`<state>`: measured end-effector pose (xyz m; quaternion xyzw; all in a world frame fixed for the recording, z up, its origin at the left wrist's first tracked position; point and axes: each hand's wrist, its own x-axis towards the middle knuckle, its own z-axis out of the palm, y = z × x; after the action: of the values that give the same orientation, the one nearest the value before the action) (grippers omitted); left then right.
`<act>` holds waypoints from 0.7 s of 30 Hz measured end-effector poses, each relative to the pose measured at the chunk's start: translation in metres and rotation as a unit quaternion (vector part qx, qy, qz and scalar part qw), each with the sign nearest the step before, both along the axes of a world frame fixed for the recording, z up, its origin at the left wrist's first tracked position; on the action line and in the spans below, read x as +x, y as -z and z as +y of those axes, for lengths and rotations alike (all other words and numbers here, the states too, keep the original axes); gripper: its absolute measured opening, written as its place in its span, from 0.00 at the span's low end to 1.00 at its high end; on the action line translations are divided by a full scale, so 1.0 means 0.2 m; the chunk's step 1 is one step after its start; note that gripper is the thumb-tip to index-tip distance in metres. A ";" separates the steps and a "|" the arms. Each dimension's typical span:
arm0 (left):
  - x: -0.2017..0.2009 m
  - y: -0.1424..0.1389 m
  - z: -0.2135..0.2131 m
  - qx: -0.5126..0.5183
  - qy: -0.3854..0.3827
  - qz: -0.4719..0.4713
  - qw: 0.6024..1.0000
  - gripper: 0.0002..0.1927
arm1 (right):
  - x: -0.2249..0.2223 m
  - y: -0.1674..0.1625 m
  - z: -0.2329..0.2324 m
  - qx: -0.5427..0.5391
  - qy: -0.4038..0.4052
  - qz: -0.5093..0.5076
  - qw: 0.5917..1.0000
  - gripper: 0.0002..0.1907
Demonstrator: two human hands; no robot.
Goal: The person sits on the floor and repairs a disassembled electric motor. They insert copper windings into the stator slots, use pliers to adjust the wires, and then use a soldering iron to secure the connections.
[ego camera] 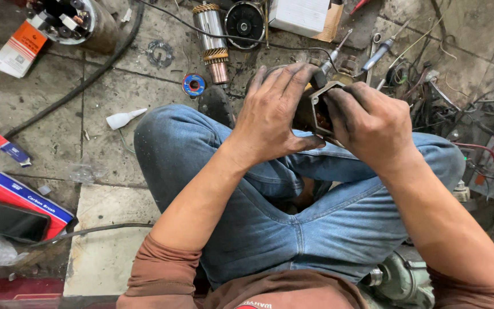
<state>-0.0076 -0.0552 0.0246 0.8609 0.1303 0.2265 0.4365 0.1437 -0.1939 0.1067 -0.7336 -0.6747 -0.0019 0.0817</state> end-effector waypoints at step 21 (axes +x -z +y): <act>-0.02 -0.04 0.00 0.010 -0.002 0.028 1.000 0.59 | -0.05 0.12 -0.03 0.083 0.157 0.129 0.976 0.11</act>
<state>-0.0108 -0.0549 0.0324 0.8712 0.1416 0.2045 0.4232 0.1343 -0.1995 0.0818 -0.8150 -0.5323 0.0235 0.2276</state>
